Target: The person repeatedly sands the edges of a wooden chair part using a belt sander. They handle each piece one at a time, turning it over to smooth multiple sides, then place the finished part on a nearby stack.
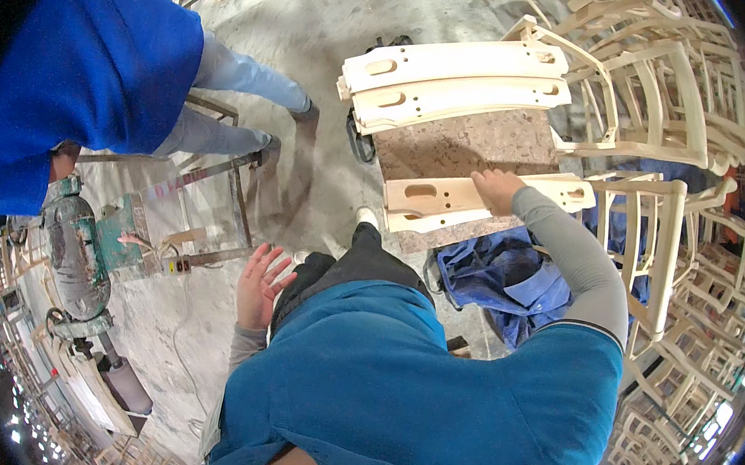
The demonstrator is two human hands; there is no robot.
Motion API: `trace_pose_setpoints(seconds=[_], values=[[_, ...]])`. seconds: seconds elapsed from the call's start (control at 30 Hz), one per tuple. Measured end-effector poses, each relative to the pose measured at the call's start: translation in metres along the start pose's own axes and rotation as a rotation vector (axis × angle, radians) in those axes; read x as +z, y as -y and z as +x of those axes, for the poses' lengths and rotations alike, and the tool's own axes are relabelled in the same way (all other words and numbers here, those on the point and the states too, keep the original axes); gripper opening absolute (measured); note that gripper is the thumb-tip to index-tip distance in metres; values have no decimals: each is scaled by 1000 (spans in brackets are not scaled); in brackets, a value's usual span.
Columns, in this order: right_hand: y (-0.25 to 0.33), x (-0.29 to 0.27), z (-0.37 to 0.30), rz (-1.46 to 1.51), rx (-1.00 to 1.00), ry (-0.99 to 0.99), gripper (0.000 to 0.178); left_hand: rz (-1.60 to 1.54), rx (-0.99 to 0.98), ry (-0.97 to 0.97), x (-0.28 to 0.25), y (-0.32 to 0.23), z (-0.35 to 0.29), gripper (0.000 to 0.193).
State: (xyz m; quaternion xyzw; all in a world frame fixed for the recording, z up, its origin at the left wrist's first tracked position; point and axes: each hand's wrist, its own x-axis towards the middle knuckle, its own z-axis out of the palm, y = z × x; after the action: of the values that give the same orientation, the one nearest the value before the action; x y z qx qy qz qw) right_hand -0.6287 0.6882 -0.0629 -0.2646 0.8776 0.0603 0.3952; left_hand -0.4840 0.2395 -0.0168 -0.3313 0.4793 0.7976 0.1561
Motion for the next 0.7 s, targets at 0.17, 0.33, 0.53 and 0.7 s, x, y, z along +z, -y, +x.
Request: trace_pose_setpoints(seconds=[0.17, 0.33, 0.53, 0.7], values=[[-10, -24, 30, -67, 84, -80, 59, -19, 25, -20, 1, 0, -1, 48], [-5, -26, 64, -116, 219, -119, 50, -26, 43, -58, 3, -2, -7, 49], [-35, 4, 70, -53, 130, -192, 70, -179, 42, -114, -16, 6, -7, 48], [38, -22, 100, 60, 91, 9, 81, -172, 14, -138, -25, 7, -19, 53]])
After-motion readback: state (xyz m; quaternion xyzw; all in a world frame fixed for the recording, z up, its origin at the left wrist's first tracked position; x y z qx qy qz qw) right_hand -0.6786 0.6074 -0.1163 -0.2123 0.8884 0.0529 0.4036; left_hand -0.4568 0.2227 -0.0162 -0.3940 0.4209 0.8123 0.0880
